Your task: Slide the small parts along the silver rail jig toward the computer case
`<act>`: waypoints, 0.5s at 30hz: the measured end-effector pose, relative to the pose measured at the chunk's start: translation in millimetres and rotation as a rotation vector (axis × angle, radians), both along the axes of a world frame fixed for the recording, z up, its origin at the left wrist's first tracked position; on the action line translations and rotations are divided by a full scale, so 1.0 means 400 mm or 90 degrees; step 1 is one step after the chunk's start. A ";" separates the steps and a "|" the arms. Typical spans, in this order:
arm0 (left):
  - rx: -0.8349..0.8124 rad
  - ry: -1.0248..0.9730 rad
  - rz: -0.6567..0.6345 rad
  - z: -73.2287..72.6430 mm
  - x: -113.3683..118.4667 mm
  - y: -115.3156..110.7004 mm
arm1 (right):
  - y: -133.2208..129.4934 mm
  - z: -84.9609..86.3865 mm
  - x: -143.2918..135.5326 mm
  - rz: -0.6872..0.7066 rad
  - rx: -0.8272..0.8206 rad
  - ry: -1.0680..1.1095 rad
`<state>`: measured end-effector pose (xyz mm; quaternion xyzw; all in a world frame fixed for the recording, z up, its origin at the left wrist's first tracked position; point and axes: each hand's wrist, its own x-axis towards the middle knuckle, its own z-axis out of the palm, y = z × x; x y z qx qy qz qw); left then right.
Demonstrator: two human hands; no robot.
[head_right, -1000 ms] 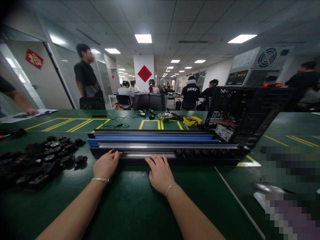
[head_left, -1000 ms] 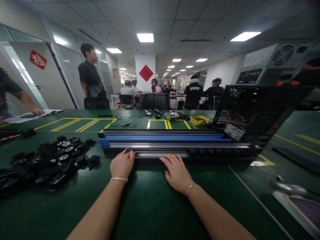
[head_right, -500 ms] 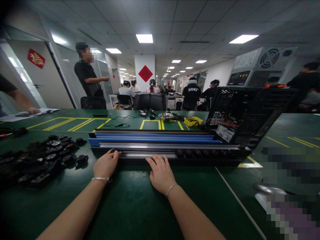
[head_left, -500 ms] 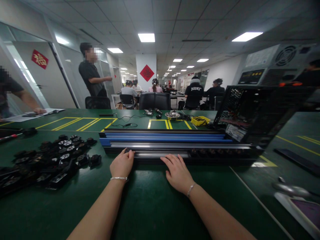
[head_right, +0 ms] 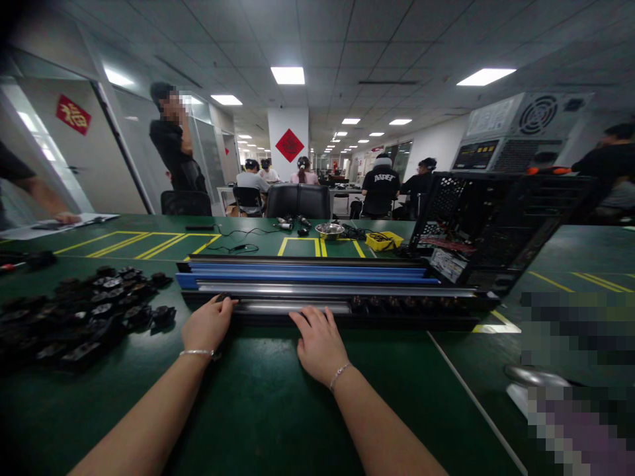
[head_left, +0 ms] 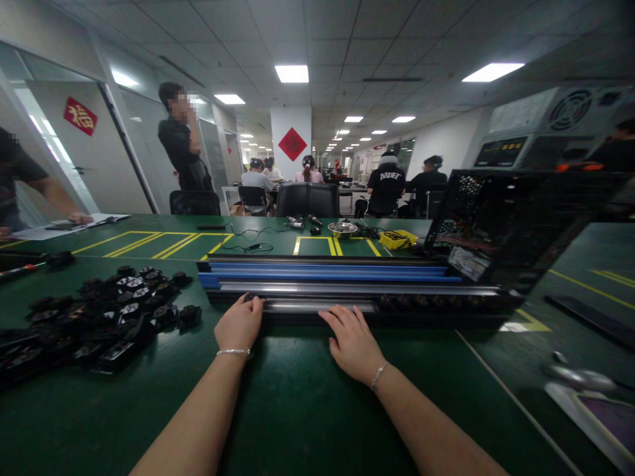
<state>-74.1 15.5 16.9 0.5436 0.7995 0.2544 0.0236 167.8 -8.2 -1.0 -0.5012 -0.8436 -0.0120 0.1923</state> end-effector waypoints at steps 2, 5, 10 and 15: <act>-0.001 0.002 0.000 0.000 -0.001 0.001 | -0.001 0.001 0.000 0.002 0.000 0.002; -0.001 0.001 -0.002 -0.003 -0.006 0.003 | -0.001 0.000 0.000 0.004 0.004 0.012; -0.012 -0.008 0.023 -0.004 -0.031 0.003 | 0.001 -0.003 0.002 0.009 0.006 0.023; -0.013 -0.033 0.066 -0.003 -0.072 0.005 | 0.001 -0.003 0.003 0.007 0.003 0.020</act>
